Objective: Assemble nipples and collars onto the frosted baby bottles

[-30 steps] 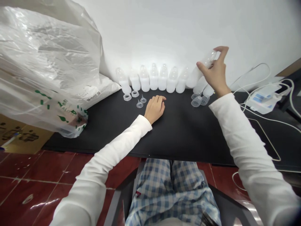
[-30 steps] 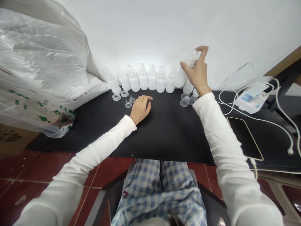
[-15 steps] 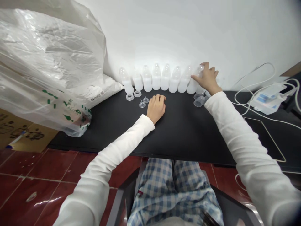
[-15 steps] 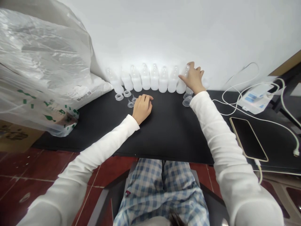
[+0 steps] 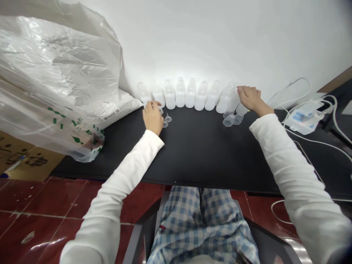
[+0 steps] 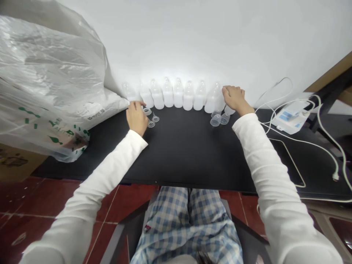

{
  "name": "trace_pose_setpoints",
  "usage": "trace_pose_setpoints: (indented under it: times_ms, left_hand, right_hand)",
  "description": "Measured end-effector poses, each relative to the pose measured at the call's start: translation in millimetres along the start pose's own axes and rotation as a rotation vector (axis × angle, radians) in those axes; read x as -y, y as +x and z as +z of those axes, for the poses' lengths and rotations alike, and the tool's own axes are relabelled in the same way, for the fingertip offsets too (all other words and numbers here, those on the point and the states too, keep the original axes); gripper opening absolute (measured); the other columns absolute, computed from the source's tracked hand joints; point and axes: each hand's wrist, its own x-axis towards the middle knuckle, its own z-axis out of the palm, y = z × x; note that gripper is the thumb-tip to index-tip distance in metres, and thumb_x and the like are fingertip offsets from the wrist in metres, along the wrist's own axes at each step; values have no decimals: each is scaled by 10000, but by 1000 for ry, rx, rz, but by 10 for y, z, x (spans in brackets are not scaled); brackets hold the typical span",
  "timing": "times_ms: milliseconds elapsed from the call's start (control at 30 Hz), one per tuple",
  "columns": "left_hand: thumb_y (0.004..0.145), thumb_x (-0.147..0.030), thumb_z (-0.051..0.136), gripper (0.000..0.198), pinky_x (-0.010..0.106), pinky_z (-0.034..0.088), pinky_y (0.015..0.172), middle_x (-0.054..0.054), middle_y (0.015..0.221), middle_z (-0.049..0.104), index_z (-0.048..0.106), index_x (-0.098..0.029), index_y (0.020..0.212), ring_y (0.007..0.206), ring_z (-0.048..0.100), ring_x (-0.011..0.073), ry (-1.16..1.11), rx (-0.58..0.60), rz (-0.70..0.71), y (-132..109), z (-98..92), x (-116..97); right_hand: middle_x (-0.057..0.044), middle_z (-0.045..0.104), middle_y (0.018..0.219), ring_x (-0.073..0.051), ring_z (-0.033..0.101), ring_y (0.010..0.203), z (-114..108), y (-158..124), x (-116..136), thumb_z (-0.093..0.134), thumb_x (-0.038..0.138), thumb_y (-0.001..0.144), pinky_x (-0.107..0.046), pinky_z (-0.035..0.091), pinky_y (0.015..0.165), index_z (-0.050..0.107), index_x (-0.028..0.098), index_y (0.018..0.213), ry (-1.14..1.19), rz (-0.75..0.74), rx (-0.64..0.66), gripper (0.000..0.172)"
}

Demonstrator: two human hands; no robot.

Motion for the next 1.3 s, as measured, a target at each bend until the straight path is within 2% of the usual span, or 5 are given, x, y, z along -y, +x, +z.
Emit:
trace_pose_setpoints:
  times_ms: [200,433,733,1033,1300]
  left_hand:
    - [862,-104,397,414,512,481,932,238,1218,627,610,-97,1217,1153,585,406,173,154,-25,-9,24,560]
    - [891,-300,492,285,519,507,934,234,1223,619,642,-133,1066,1129,587,413,196,196,-27,-73,76,577]
    - [892,-305,519,225,522,521,947,258,1245,567,589,-132,1019,1105,622,410,118,132,-113,-49,42,501]
    - [975,-259,396,57,415,514,1015,109,1047,605,432,-216,962,1075,625,236,-349,-258,121,-128,8,312]
    - [1022,-344,499,148,336,537,909,82,1051,597,479,-199,1046,986,616,178,-570,71,527,-380,262,-159]
  right_hand:
    - [-220,594,1361,-407,524,1299,151,78,-340,704,326,847,-621,328,1111,528,138,1418,-44,-143,14,626]
    - [-157,674,1265,-318,604,1235,-47,39,-189,752,208,843,-519,333,1150,572,168,1261,134,-86,-74,456]
    - [-133,631,1257,-234,604,1087,-659,-442,473,608,323,943,-398,464,957,563,187,1185,348,-178,-698,282]
    - [-101,633,1058,-277,623,1005,390,-1141,1084,563,476,971,-462,509,899,569,232,1141,589,-449,-340,297]
    - [-120,637,1111,-282,635,1038,659,-1190,1036,527,461,999,-445,528,859,545,186,1234,509,-536,-366,362]
